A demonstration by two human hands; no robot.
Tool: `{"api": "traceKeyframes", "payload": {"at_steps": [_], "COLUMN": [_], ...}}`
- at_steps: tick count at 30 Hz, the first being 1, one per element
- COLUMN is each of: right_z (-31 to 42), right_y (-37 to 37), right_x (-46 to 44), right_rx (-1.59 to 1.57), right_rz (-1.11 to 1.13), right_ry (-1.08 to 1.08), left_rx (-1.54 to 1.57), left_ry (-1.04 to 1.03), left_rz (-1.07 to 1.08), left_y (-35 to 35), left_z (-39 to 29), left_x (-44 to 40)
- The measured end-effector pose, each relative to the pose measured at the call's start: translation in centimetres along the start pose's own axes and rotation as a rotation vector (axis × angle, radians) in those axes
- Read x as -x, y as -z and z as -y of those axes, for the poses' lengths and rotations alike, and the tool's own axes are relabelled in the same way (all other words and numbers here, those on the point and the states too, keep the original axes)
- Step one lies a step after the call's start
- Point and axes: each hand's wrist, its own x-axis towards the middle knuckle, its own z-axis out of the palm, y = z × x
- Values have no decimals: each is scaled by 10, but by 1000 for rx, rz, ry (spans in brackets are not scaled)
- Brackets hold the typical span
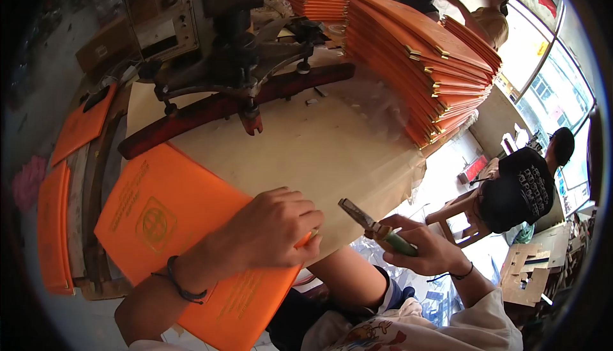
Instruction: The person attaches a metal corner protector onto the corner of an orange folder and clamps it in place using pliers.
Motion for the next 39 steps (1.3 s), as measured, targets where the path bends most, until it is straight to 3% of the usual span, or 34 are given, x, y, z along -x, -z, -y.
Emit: {"api": "traceKeyframes", "payload": {"at_steps": [5, 8, 9, 12, 16, 17, 21, 27, 33, 39], "right_z": [8, 17, 13, 17, 27, 38, 42, 24, 36, 19], "right_y": [15, 25, 21, 29, 35, 35, 49, 44, 47, 35], "right_x": [-5, -15, -19, -27, -44, -53, -66, -59, -55, -54], "right_rx": [83, 122, 117, 266, 242, 254, 369, 290, 229, 137], "right_rz": [-52, 48, -18, 63, 72, 39, 154, 77, 360, 310], "right_ry": [11, -151, -51, -76, -82, 32, -5, 22, -282, -52], "left_rx": [-31, -1, 9, -1, -49, -53, -61, -65, -126, -68], "left_ry": [138, 166, 169, 151, 140, 131, 126, 116, 40, 80], "left_rz": [74, 75, 65, 47, 72, 68, 82, 72, 0, -15], "left_y": [5, -1, -1, 1, -1, -2, -2, 0, 4, -2], "left_z": [10, 15, 15, 14, 18, 20, 21, 21, 16, 18], "left_x": [1, 3, 5, 5, 5, 5, 5, 6, 7, 11]}}
